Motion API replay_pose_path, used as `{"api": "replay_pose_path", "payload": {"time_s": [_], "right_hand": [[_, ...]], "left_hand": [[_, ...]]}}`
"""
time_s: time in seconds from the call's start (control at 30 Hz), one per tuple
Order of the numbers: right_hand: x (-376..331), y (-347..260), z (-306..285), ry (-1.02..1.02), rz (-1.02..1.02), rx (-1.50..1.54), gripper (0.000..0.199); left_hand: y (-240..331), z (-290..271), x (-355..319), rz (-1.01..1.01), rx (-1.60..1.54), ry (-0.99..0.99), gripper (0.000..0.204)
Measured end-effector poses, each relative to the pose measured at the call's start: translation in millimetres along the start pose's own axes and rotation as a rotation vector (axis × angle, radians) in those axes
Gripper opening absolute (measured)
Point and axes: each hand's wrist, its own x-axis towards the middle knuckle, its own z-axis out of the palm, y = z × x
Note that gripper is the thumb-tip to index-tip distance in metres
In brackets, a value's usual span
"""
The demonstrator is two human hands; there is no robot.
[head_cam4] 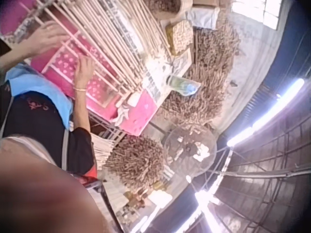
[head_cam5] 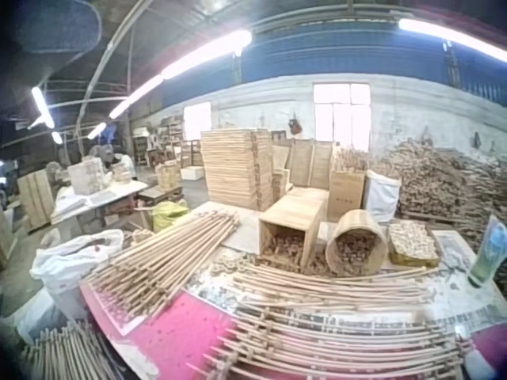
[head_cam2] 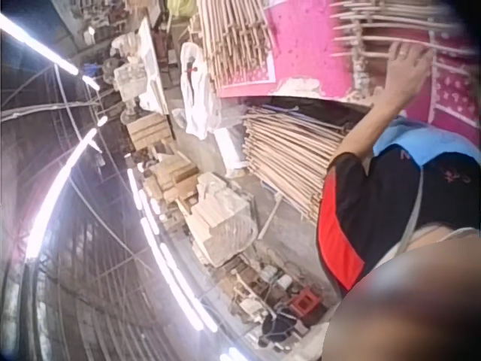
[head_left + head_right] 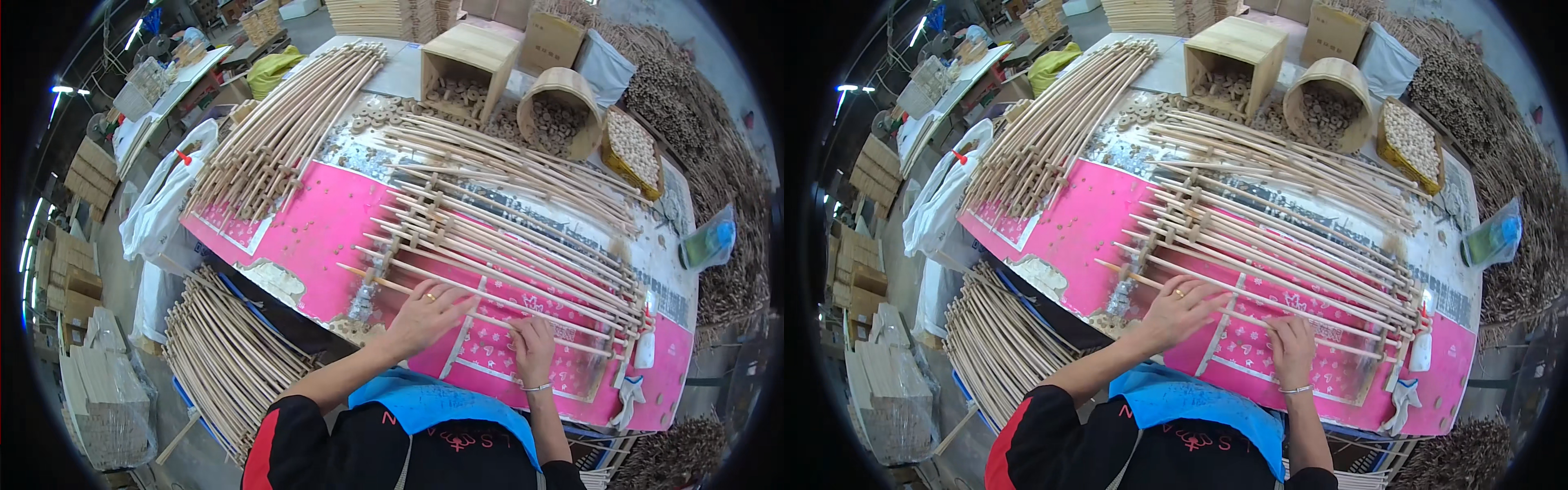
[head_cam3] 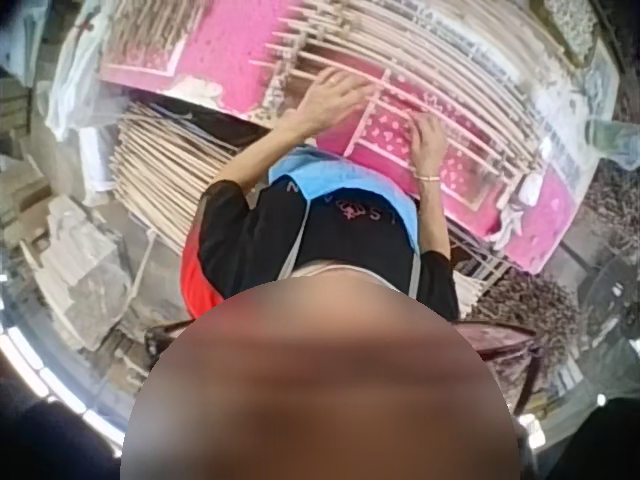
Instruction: Assembling wooden slats by applying glue and fitting them into a frame on a workbench.
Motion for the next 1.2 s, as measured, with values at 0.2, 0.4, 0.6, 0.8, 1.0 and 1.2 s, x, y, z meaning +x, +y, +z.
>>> {"api": "replay_pose_path", "payload": {"time_s": [0.2,0.4,0.6,0.8,1.0,1.2], "right_hand": [[62.5,-62.8,-10.1,-0.008,-0.318,-0.038,0.023],[94.8,-143.6,-2.7,0.136,-0.636,0.148,0.024],[78.8,-166.5,59.8,-0.246,-0.576,0.427,0.022],[67.9,-169.9,87.5,-0.433,-0.566,0.414,0.019],[69.1,-159.5,92.2,-0.451,-0.407,0.352,0.021],[56.2,-153.1,93.3,-0.476,-0.266,0.330,0.019]], "left_hand": [[5.9,-32.4,-8.1,-0.028,0.192,0.052,0.061],[-5.1,-113.6,-100.5,-0.540,0.255,0.486,0.054],[2.3,-148.2,-297.6,-1.233,0.311,1.033,0.047],[-56.1,-101.1,-493.3,-1.751,0.603,1.057,0.042],[-128.8,-70.2,-534.7,-2.052,0.463,0.959,0.037],[-151.0,-65.0,-567.7,-2.145,0.465,0.900,0.040]]}}
